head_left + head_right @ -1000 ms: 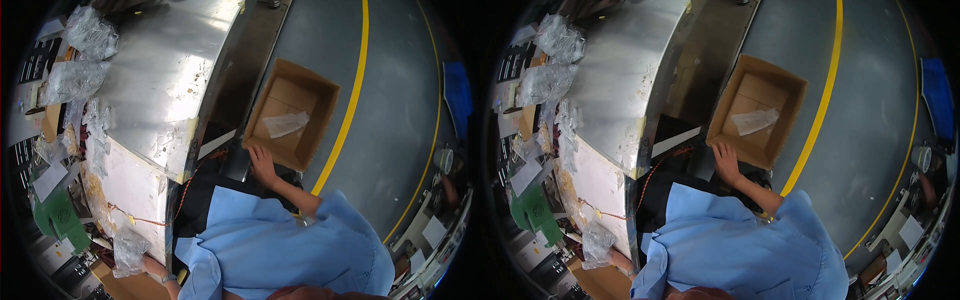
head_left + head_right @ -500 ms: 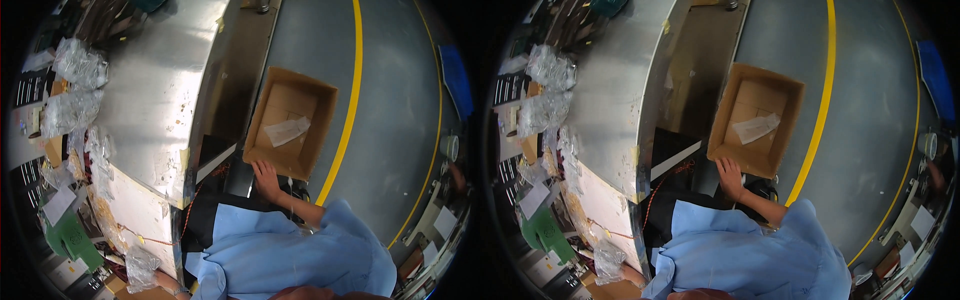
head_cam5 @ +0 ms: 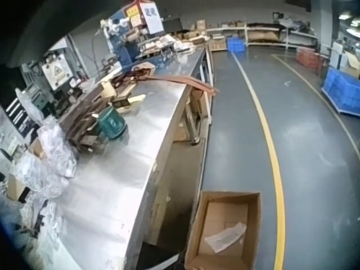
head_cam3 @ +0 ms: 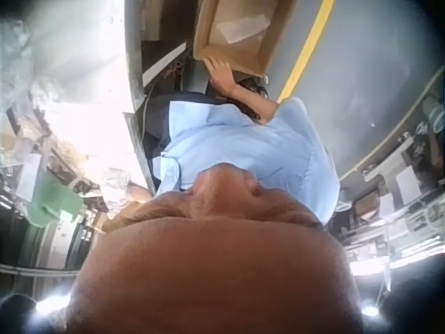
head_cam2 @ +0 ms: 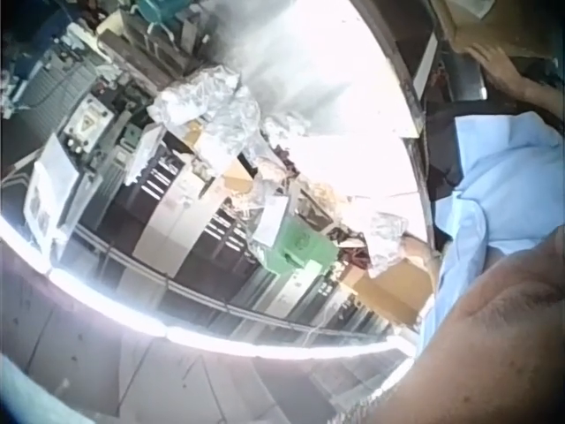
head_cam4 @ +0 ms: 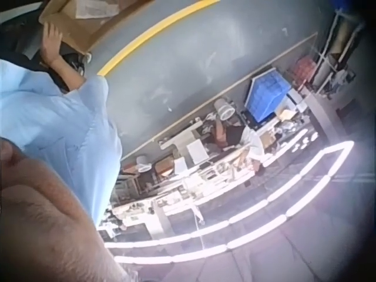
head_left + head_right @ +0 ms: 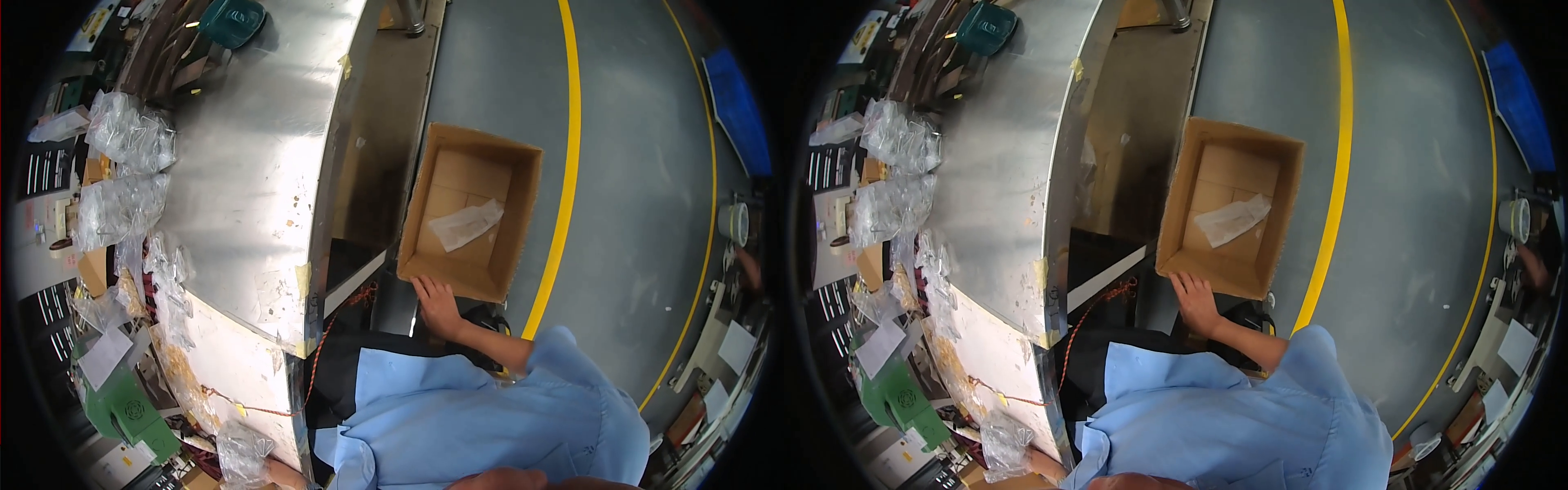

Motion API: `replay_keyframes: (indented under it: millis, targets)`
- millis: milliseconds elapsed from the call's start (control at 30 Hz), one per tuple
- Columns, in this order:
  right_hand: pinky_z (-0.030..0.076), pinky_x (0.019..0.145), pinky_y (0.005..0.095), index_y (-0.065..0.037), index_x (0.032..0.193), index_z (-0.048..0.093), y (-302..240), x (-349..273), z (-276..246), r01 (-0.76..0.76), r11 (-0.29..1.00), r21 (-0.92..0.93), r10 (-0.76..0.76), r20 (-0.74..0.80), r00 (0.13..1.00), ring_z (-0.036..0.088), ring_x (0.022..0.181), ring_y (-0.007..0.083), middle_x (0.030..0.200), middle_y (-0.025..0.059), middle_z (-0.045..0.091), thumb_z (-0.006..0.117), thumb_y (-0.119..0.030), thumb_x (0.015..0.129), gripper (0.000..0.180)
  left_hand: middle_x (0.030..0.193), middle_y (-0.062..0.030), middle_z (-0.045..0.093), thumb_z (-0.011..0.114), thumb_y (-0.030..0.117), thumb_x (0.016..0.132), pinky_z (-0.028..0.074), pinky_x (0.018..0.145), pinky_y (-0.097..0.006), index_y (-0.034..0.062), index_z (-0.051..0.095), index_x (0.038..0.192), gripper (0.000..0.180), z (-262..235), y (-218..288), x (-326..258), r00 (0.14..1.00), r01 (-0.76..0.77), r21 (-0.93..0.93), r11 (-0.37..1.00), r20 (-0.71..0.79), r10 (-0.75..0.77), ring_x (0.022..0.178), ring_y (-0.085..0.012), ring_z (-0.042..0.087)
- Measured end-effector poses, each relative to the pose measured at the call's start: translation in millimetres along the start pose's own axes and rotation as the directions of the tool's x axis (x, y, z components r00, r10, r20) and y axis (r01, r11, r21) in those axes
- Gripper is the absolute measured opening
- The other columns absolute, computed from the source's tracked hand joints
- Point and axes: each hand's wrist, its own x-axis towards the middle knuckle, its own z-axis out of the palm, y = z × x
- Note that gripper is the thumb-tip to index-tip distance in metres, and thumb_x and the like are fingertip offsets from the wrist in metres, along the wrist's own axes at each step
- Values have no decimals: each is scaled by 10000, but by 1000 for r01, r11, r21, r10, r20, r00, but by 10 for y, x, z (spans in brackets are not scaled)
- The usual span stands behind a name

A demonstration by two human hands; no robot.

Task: Sorting and packaging small metal hardware components into plastic bags.

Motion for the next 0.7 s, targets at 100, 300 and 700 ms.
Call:
replay_keyframes:
  millis: [100, 300, 700]
  targets:
    - [427, 999, 491, -26, 1516, 465, 97, 25, 72, -11, 1000, -23, 12, 38, 999, 559, 1280, 351, 1433, 182, 555, 706, -61, 773, 782, 1151, -251, 726, 590, 232, 1059, 544, 877, -482, -47, 692, 1186, 323, 80, 417, -537, 999, -2, 53, 999, 50, 0, 995, -361, 679]
    - [511, 875, 498, -56, 1371, 616, 421, 197, 293, -45, 994, -101, 68, 240, 968, 686, 1038, 403, 1154, 206, 713, 660, -88, 856, 518, 1159, -254, 726, 589, 234, 1059, 545, 881, -487, -39, 694, 1196, 323, -110, 806, -1061, 978, 137, 144, 980, 137, -157, 1002, -362, 682]
    - [547, 854, 574, -45, 1154, 733, 17, 620, -598, 149, 975, -167, -25, 582, 813, 688, 979, 502, 1088, 265, 741, 651, -183, 955, 256, 848, -86, 663, 561, 78, 1010, 481, 584, -327, -55, 661, 1147, 215, -465, 556, -1328, 778, -54, -966, 254, -200, -595, 659, -162, 599]
